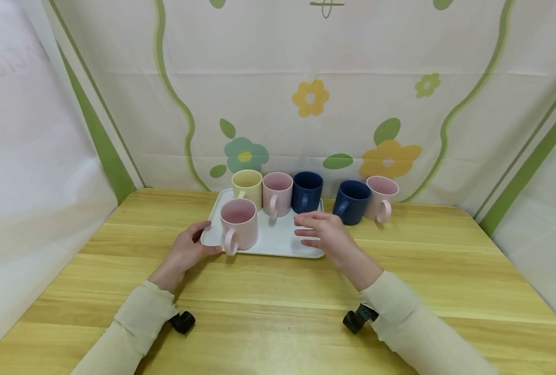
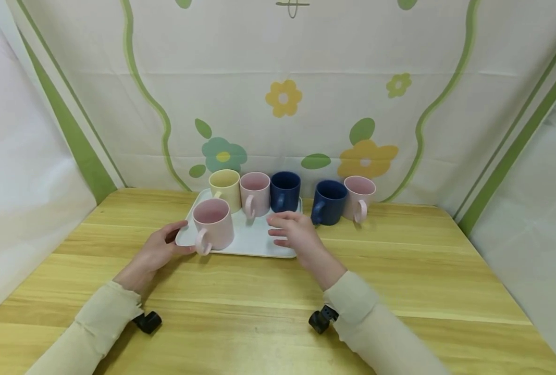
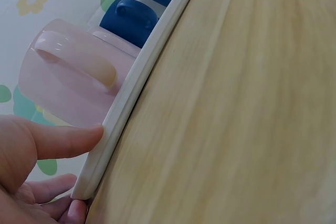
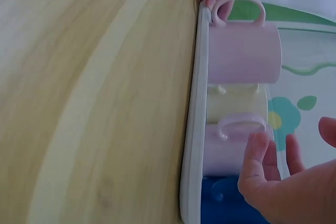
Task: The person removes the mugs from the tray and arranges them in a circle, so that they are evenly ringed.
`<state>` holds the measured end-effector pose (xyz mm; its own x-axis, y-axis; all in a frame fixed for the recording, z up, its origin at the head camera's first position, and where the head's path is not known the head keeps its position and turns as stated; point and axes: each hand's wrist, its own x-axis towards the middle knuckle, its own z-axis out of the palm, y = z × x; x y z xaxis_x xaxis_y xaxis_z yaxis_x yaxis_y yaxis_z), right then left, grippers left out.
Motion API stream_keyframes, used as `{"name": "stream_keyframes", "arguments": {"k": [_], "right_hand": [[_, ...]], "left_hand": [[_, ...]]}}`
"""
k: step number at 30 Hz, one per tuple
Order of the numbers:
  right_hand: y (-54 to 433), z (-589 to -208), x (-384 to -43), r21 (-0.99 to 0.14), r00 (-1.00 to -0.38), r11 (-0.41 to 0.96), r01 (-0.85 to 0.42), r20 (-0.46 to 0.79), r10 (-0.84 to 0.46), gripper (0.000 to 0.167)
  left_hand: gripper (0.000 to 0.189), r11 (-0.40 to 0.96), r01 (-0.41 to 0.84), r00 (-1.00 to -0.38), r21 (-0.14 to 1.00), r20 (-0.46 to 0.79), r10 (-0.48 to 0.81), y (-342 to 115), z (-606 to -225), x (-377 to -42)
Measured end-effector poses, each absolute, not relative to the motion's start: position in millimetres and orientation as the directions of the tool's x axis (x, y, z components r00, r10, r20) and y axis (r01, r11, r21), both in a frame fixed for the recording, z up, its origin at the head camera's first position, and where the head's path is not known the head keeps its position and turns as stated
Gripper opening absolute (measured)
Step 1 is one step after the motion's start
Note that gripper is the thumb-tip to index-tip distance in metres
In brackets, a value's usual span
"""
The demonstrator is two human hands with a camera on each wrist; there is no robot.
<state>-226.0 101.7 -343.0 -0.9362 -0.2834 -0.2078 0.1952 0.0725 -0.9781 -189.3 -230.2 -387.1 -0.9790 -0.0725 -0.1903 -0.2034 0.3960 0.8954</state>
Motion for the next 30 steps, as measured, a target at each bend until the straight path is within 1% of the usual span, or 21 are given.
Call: {"name": "stream_keyframes", "arguments": {"k": [16,26,30], "right_hand": [[49,-346,-215,-0.979,-0.872,0.026,0.205,-0.194,-0.448,0.042],[27,-349,-202,-0.973,-0.822,-0.003,0.232,-0.194,-0.536,0.045],[20,-351,-200,-0.974,-0.803,0.010,0.225,-0.191,-0.565,0.045]], "left_hand": [[0.091,0.402,-0.207,-0.978,0.892,-0.196,-0.070,-232,-388,-191],[0.088,0.408,-0.209,-0.978,0.889,-0.198,-0.070,-231,-387,-189],[0.087,0.412,-0.203,-0.979,0.888,-0.192,-0.070,-231,-388,-190]]}}
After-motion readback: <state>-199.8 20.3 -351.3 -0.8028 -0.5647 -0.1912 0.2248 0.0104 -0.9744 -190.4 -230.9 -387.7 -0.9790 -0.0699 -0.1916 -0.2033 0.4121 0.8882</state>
